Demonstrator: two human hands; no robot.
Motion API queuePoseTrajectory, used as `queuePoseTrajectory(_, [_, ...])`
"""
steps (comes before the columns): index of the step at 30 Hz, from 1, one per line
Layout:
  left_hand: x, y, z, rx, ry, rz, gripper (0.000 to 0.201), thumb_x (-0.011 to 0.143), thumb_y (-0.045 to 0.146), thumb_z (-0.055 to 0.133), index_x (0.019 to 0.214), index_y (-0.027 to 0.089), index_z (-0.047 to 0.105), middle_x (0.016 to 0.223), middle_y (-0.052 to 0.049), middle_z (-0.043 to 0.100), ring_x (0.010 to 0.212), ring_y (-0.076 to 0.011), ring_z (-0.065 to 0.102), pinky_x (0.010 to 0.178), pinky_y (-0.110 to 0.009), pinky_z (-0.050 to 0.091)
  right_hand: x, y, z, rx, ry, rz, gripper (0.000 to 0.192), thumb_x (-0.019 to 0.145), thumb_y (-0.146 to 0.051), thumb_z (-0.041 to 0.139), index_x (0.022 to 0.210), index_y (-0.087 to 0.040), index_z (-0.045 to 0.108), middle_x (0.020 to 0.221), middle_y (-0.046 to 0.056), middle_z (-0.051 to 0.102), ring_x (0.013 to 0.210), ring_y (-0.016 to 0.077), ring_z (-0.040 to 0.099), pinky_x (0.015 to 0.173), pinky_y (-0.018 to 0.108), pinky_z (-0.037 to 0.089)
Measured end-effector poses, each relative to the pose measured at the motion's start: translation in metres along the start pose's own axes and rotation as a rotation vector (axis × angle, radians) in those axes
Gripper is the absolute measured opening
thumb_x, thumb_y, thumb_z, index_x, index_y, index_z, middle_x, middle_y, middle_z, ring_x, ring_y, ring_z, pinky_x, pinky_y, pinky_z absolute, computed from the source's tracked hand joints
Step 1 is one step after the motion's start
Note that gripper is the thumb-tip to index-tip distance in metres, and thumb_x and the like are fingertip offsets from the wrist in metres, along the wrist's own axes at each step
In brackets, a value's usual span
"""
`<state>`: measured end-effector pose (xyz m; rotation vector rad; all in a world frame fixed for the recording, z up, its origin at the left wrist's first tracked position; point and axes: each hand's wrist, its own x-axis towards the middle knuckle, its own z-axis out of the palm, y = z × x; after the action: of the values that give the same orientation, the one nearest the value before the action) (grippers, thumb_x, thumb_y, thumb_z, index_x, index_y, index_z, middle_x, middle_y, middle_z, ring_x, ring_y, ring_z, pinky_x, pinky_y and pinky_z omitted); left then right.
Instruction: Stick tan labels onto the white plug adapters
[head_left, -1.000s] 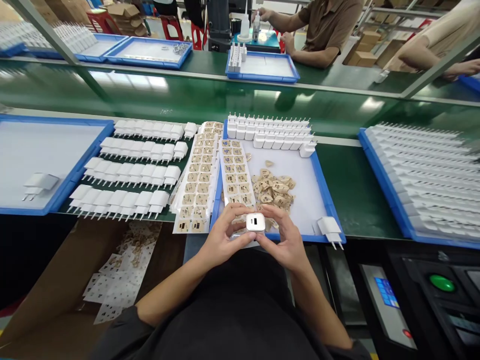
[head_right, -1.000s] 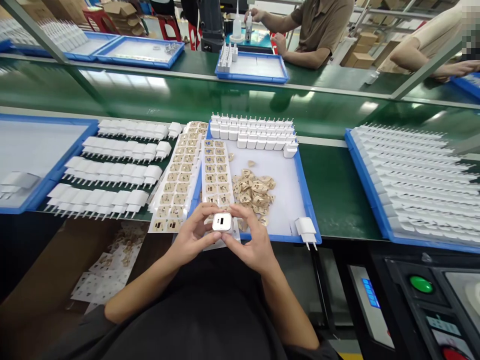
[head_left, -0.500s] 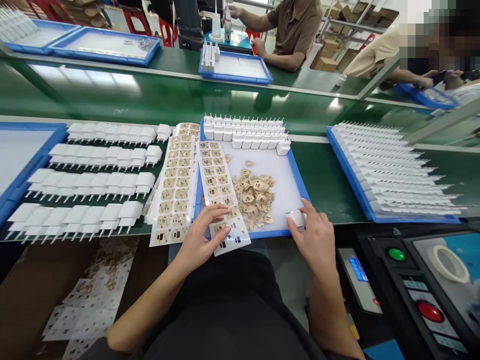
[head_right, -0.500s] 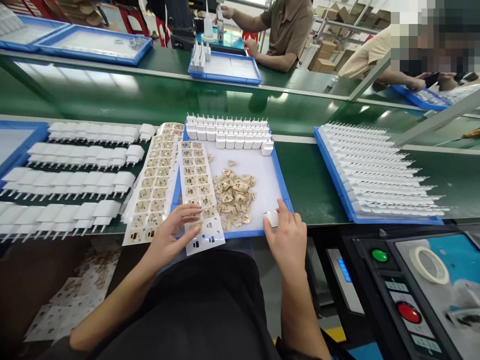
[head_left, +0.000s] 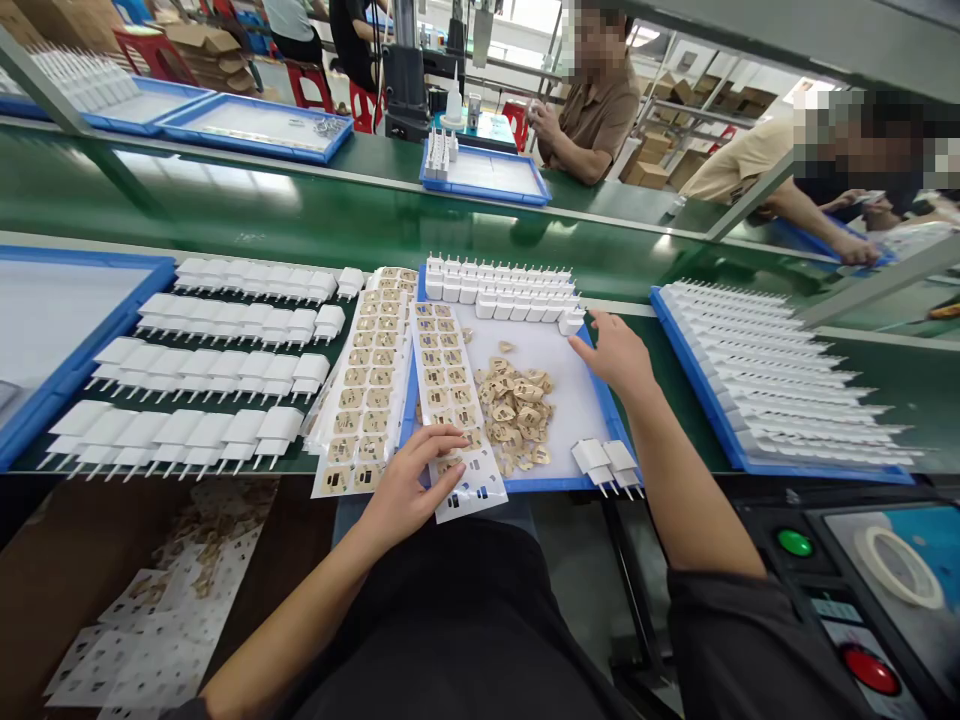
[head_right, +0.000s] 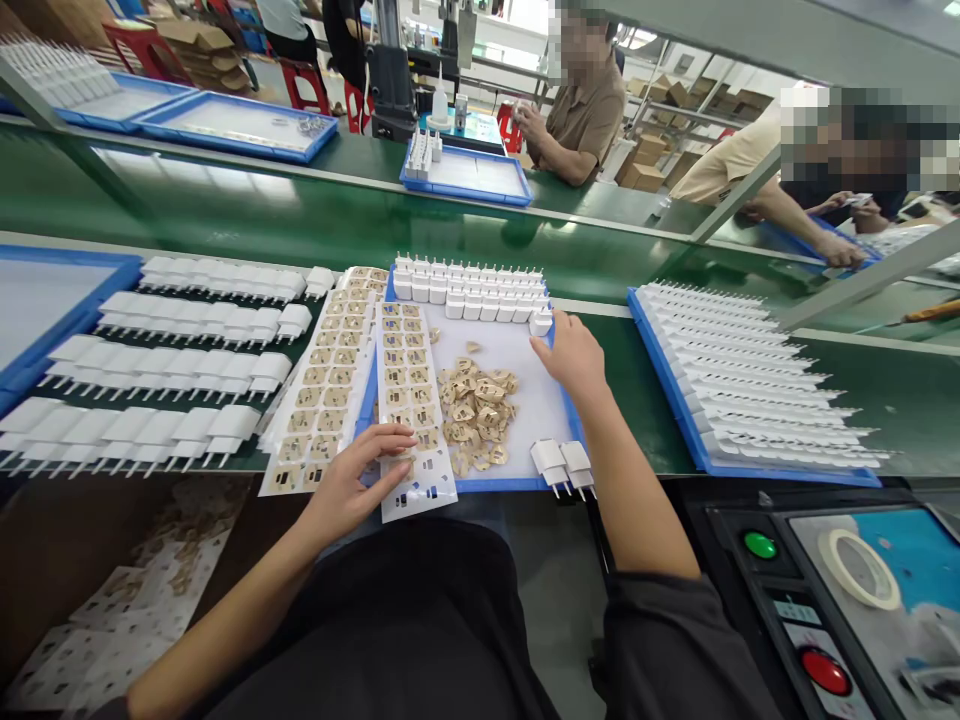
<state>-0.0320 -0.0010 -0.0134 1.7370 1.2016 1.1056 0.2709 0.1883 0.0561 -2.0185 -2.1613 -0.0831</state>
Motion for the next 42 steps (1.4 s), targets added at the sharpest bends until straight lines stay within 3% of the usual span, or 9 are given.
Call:
queuePoseTrajectory(4, [0.000,-0.002,-0.001,0.005,0.022,0.015,0.023,0.098,0.032,0.058,0.117,0.022,0.068,0.128,-0.013,0.064,0.118,-0.0247,0.064,0.096,-0.040,0.058,0.055,-0.007,0.012,-0.034,-0.095,0.176,0.057,0.092,-0.051,0.060,0.127,-0.007,0.058,0.130,0.026,0.064,0.117,0.0378,0.062,0.088,0.041,0.049])
queuePoseTrajectory(8, [0.000,-0.001,-0.001,0.029,0.041,0.032,0.021,0.098,0.030,0.058,0.115,0.022,0.069,0.125,-0.012,0.067,0.118,-0.0250,0.065,0.099,-0.041,0.056,0.058,-0.009,0.018,-0.015,-0.099,0.186,0.047,0.088,-0.040,0.064,0.118,-0.005,0.060,0.116,0.028,0.069,0.108,0.0381,0.066,0.084,0.043,0.051])
queuePoseTrajectory(12, [0.000,0.000,-0.001,0.020,0.069,0.052,0.020,0.097,0.030,0.059,0.110,0.022,0.071,0.119,-0.012,0.070,0.115,-0.0249,0.066,0.101,-0.042,0.054,0.018,-0.012,-0.002,0.121,-0.097,0.053,0.036,0.084,-0.036,0.067,0.113,-0.016,0.061,0.105,0.014,0.075,0.097,0.0292,0.071,0.082,0.038,0.054])
queuePoseTrajectory(16, [0.001,0.006,0.000,-0.046,0.069,0.063,0.024,0.099,0.032,0.056,0.108,0.022,0.076,0.113,-0.011,0.072,0.110,-0.0236,0.068,0.098,-0.040,0.054,-0.063,-0.037,-0.023,0.605,0.036,-0.264,0.038,0.084,-0.042,0.072,0.114,-0.022,0.060,0.112,0.009,0.073,0.095,0.0244,0.072,0.083,0.038,0.059])
queuePoseTrajectory(22, [0.005,0.019,0.003,-0.237,-0.049,-0.058,0.054,0.096,0.063,0.053,0.117,0.018,0.073,0.109,-0.012,0.076,0.100,-0.0268,0.070,0.090,-0.039,0.056,-0.158,-0.100,0.000,0.856,0.239,-0.422,0.041,0.087,-0.026,0.073,0.123,-0.027,0.054,0.118,0.009,0.070,0.113,0.0272,0.068,0.096,0.046,0.058])
queuePoseTrajectory(26, [0.001,0.010,0.001,-0.464,0.061,-0.263,0.063,0.087,0.071,0.059,0.112,0.015,0.070,0.098,-0.010,0.077,0.089,-0.0259,0.072,0.080,-0.035,0.058,-0.169,-0.119,0.017,0.853,0.182,-0.622,0.046,0.088,-0.023,0.072,0.130,-0.027,0.054,0.126,0.012,0.068,0.119,0.0290,0.065,0.099,0.050,0.056])
queuePoseTrajectory(30, [-0.006,0.001,-0.017,-0.365,0.172,-0.284,0.050,0.094,0.061,0.057,0.116,0.017,0.066,0.108,-0.010,0.076,0.099,-0.0263,0.071,0.088,-0.036,0.055,-0.164,-0.113,0.026,0.778,0.095,-0.583,0.024,0.096,-0.018,0.059,0.118,-0.028,0.066,0.108,0.006,0.074,0.106,0.0255,0.066,0.094,0.047,0.055])
queuePoseTrajectory(36, [-0.007,0.010,-0.029,0.010,0.046,-0.246,0.041,0.098,0.053,0.046,0.111,0.017,0.064,0.102,-0.009,0.072,0.095,-0.0265,0.068,0.086,-0.037,0.052,-0.172,-0.112,0.050,0.495,0.041,-0.502,0.023,0.096,-0.038,0.065,0.113,-0.023,0.072,0.105,0.009,0.072,0.101,0.0292,0.064,0.087,0.047,0.051])
queuePoseTrajectory(42, [-0.004,0.015,-0.019,0.174,-0.038,-0.199,0.040,0.096,0.054,0.045,0.102,0.018,0.061,0.092,-0.008,0.069,0.083,-0.0254,0.064,0.075,-0.034,0.049,-0.185,-0.104,0.043,0.525,-0.087,-0.547,0.032,0.094,-0.036,0.067,0.124,-0.025,0.067,0.108,0.010,0.068,0.103,0.0292,0.062,0.087,0.047,0.051])
